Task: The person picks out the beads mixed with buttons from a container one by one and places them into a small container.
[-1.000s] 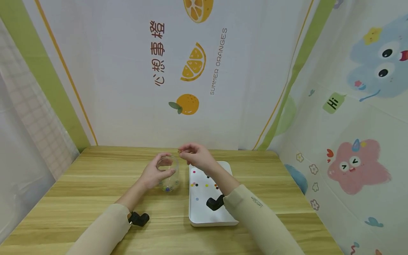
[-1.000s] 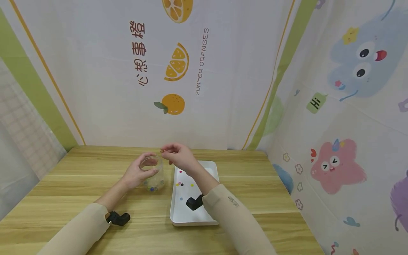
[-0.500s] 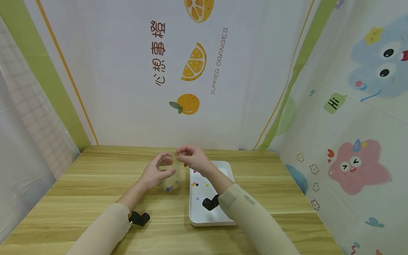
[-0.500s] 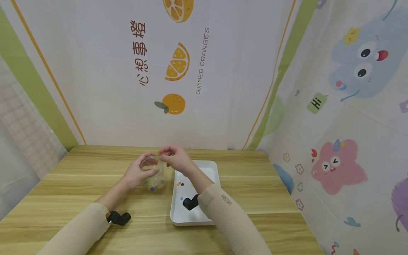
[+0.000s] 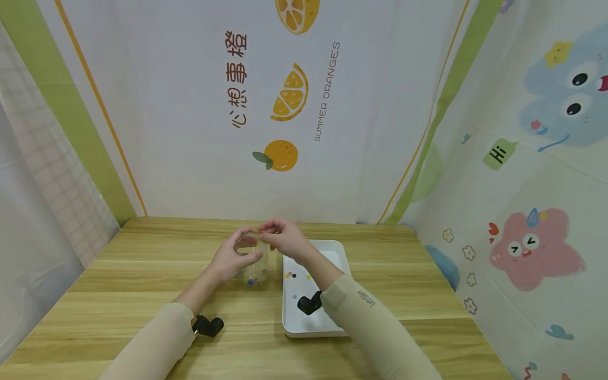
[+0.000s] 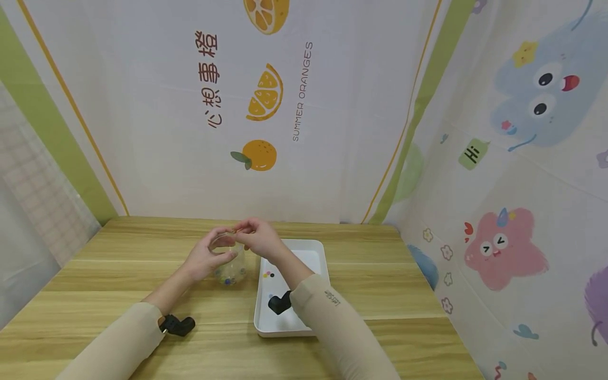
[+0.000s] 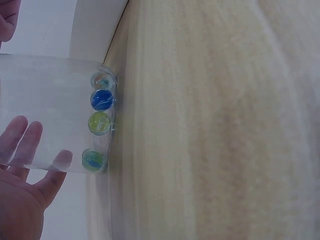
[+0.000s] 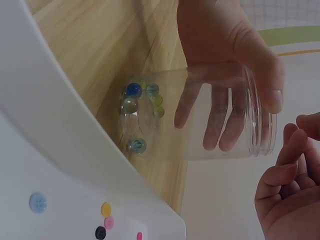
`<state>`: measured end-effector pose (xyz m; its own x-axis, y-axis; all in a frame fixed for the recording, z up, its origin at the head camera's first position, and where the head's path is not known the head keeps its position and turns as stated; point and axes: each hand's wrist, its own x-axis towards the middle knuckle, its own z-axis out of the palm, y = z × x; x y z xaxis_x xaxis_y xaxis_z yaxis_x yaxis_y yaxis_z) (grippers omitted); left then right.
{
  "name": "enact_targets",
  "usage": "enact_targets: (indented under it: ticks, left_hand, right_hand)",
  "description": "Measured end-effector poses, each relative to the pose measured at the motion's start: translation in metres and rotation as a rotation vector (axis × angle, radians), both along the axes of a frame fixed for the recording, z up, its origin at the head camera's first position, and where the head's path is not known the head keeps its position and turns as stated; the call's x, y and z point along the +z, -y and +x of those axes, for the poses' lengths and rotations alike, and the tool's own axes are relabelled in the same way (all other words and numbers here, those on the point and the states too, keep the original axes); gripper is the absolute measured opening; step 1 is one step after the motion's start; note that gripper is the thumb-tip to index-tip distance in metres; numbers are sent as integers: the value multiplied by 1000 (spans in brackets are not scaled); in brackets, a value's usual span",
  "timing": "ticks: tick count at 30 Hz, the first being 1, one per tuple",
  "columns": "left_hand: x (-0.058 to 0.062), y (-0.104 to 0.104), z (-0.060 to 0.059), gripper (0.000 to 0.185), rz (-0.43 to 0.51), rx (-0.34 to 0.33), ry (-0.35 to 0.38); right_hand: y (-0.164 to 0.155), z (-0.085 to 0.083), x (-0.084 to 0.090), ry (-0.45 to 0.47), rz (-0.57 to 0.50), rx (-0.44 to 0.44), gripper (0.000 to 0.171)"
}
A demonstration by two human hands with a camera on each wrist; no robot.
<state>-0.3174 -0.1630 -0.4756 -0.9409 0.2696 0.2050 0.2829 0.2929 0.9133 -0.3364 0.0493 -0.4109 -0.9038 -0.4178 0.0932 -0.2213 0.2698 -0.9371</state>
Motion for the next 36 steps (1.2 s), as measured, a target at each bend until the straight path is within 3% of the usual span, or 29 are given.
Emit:
enact_targets:
  ticks: [36]
  left_hand:
    - [0,0,1,67,8,-5,12]
  right_hand:
    - [2,6,-1,3,10,19,20]
